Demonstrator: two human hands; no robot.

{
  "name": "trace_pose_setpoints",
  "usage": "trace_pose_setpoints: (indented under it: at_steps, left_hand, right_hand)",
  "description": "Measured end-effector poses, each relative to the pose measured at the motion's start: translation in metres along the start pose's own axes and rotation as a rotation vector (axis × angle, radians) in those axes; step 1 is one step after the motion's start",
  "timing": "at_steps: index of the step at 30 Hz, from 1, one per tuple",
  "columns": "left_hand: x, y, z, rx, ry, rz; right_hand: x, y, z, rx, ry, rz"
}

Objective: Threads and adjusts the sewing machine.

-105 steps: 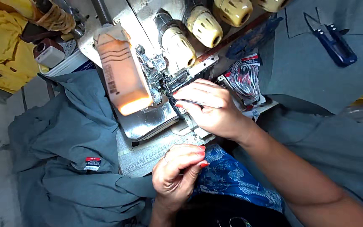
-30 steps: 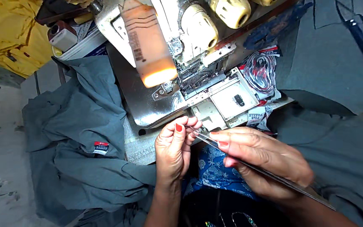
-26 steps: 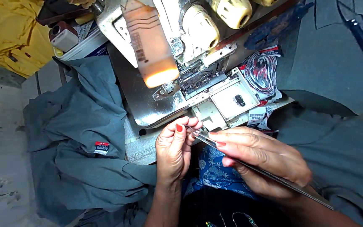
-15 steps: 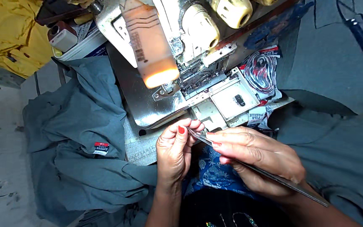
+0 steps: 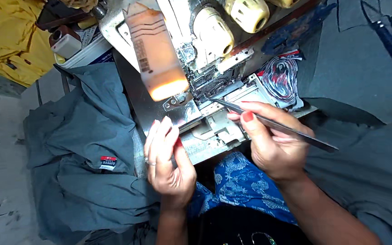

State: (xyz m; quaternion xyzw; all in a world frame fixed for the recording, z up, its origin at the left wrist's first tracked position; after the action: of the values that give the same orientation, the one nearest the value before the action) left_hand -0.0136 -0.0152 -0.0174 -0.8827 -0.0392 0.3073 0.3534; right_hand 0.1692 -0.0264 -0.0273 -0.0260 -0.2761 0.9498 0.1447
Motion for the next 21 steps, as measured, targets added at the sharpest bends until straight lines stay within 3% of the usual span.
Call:
trace_pose_setpoints:
  at_steps: [6,21]
  left_hand:
    - [0.010,0.001,0.003,0.035,-0.248,0.102]
    - [0.016,0.002,0.005,0.045,-0.281,0.088]
  right_hand:
    - [0.019,-0.010,-0.011,0.082,0.000,-0.030]
    - [0.026,-0.010,-0.014,0.067,0.026,-0.046]
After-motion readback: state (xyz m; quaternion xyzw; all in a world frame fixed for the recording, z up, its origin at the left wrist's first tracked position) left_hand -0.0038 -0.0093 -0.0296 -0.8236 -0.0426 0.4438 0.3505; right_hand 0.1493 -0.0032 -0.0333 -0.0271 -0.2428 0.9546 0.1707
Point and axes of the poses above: each hand's wrist, its own y-axis away from the middle knuckle, its own x-axis out of the palm, z = x × y, the point moved 2 cm from there along -y, towards the middle knuckle, and after that the axes turned 7 degrees about z, right-handed, at the moved point
